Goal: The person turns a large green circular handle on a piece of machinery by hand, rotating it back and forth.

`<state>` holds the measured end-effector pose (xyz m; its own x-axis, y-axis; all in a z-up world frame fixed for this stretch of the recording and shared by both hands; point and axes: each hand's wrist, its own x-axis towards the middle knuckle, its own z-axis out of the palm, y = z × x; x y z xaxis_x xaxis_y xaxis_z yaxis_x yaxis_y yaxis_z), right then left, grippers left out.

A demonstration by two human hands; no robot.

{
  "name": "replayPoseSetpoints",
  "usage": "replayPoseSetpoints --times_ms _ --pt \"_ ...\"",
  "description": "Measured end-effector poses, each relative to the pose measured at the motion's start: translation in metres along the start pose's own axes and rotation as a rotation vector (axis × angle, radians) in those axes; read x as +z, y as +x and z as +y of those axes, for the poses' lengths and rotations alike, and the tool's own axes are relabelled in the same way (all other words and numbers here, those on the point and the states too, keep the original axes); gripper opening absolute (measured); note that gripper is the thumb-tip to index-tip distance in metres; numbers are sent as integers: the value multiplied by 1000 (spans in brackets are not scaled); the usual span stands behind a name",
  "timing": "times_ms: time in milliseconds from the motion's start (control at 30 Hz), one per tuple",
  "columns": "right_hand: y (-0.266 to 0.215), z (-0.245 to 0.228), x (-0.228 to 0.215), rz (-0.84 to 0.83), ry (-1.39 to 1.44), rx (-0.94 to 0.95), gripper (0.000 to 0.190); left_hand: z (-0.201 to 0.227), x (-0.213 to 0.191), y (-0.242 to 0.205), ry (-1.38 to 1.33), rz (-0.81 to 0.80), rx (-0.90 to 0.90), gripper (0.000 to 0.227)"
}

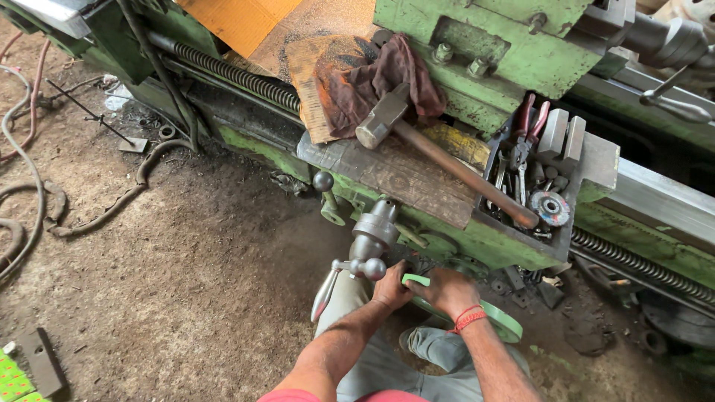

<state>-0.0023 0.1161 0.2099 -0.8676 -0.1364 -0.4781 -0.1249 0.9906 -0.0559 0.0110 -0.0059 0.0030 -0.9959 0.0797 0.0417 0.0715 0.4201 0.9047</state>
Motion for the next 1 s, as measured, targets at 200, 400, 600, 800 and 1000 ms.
replayPoseSetpoints --times_ms 200,400,600,800,1000 --pt "-25 0 -5 167 104 81 67 -6 5 -1 8 23 19 61" --pt "-56 62 0 236 251 119 70 -13 8 1 1 -18 -3 51" --pt "-68 111 14 309 423 -102 79 -21 16 1 17 36 -40 69" --pt "-64 98 10 141 305 110 78 -11 6 -1 -6 9 21 59" --pt "-67 90 4 177 337 68 81 32 -23 -11 -7 -52 -129 59"
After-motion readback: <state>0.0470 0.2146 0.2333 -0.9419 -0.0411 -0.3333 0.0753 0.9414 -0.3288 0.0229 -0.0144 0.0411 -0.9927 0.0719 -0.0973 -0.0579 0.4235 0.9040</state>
